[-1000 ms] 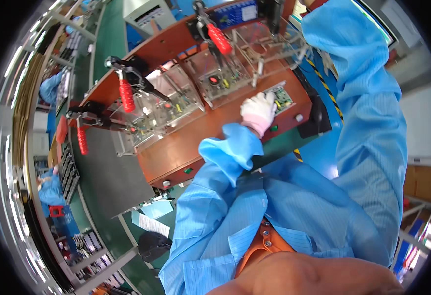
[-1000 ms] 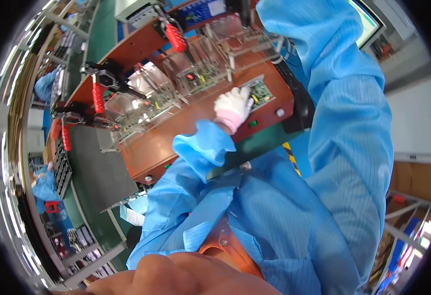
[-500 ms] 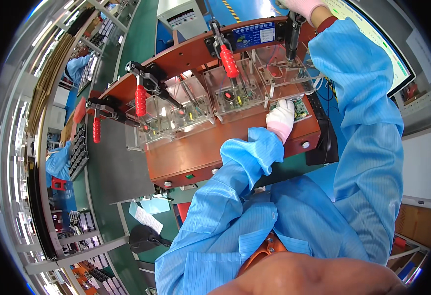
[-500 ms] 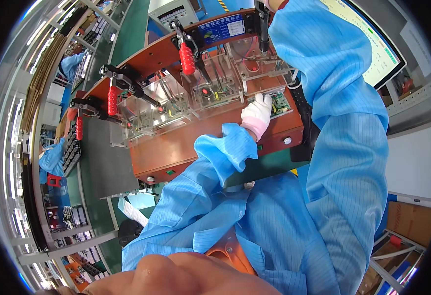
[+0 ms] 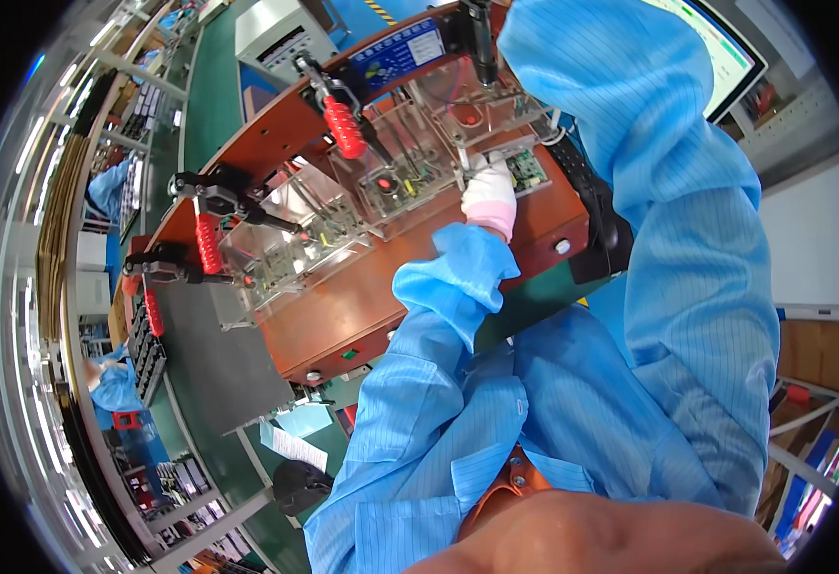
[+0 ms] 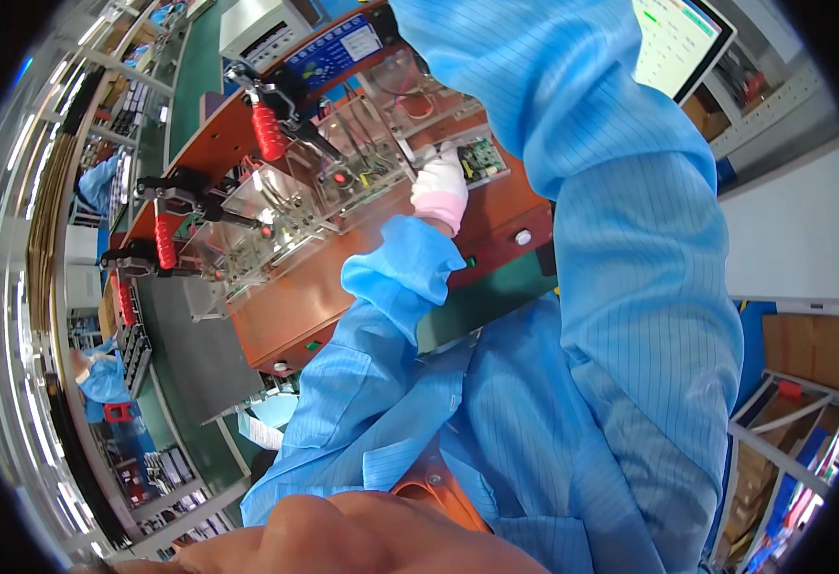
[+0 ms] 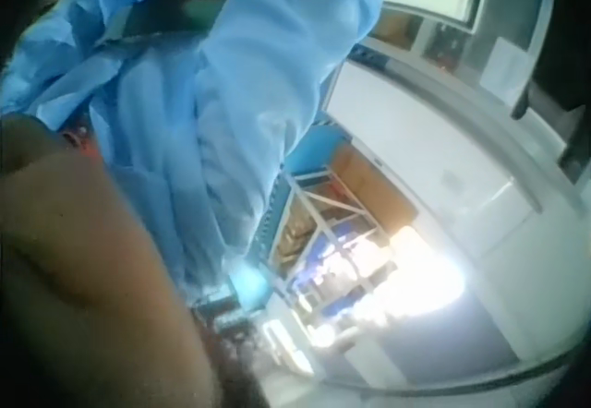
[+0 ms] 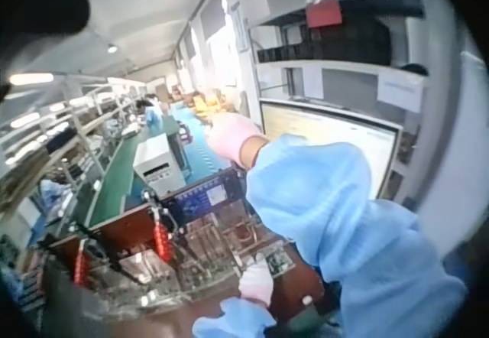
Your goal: Placing printed circuit boards into a testing fixture and moving them across the workstation.
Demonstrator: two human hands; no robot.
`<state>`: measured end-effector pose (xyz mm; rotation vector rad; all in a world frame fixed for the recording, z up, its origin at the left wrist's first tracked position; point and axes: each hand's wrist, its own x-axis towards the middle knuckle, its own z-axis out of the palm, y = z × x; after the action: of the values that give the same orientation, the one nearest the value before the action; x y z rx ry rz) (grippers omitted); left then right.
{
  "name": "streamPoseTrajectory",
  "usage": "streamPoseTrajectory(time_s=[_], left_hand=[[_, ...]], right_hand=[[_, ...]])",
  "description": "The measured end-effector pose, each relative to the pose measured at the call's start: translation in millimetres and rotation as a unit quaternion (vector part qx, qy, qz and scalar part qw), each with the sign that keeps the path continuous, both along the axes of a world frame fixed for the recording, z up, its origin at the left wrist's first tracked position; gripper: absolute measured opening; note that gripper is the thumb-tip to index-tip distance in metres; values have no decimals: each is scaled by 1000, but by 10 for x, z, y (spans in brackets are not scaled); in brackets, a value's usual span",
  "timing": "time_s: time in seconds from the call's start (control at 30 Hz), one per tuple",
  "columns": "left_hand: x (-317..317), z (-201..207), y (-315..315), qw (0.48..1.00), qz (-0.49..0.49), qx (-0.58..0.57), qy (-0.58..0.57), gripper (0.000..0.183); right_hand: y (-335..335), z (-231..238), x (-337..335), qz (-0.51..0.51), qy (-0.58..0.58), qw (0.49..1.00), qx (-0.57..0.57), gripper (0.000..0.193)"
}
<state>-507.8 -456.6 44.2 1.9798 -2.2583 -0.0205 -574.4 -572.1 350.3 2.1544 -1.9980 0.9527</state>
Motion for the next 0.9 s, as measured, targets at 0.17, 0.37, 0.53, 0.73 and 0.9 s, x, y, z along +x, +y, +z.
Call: streamPoseTrajectory(time_s=[0.17,0.37,0.53,0.73,0.9], left_hand=[[-10,515,142,994,7,85,75,42],[105,-233,353,965,-161,-195,71,57],[134,-375,328,960,-140,-220,100,56],[166,-300,341,970,-151,-155,111,62],[164,-301,342,968,-142,-188,85,58]], right_hand=[[61,-27,-73,5,-31,998,-48,37],[133,-54,-49,44,-90,982,-158,32],[224,-95,-35,80,-133,957,-246,28],[457,-193,-50,112,-170,922,-329,25],[812,-308,-18,201,-219,894,-336,18]])
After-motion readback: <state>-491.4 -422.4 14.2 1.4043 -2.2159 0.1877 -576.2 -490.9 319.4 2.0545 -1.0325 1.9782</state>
